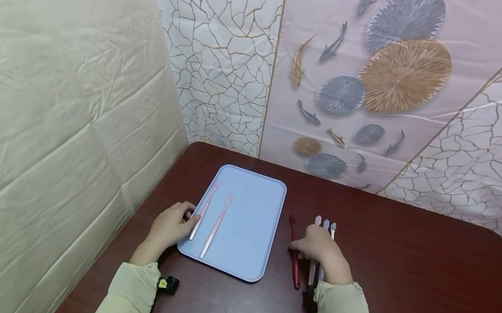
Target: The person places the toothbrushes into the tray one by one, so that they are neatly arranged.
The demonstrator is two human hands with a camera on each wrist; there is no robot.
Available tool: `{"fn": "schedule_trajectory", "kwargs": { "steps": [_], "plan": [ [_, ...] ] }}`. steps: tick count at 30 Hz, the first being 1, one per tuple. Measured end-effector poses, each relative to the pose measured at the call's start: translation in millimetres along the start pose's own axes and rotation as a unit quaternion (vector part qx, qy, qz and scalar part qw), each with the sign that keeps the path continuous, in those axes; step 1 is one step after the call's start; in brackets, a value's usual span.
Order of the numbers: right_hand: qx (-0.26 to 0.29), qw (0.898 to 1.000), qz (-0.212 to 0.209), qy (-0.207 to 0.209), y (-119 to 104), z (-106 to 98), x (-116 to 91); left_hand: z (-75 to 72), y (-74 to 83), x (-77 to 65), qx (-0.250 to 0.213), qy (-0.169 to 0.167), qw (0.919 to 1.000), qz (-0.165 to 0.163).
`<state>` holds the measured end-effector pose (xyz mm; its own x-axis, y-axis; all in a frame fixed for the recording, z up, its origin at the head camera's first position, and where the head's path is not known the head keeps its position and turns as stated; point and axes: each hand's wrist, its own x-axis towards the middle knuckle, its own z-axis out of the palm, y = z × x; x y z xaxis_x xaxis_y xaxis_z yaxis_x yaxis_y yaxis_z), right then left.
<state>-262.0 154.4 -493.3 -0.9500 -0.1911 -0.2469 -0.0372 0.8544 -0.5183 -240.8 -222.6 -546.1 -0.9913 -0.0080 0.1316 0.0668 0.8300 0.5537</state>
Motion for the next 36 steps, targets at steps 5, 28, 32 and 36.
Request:
{"fn": "schedule_trajectory", "kwargs": {
  "steps": [5,28,32,36],
  "plan": [
    [0.030,0.999,-0.016,0.002,-7,-2,3,-1.3,0.0,0.4,0.000,-0.002,1.0000,-0.004],
    [0.098,0.995,-0.006,-0.029,-119,62,66,0.8,-0.8,-0.7,-0.007,-0.005,0.9999,-0.009],
    [0.102,0.994,-0.018,-0.026,-126,68,64,-0.5,-0.5,-0.8,-0.007,-0.001,0.9999,-0.008],
    [0.100,0.994,-0.030,-0.037,-128,72,59,-1.2,-2.0,-0.7,-0.003,0.000,1.0000,-0.006]
  ]
}}
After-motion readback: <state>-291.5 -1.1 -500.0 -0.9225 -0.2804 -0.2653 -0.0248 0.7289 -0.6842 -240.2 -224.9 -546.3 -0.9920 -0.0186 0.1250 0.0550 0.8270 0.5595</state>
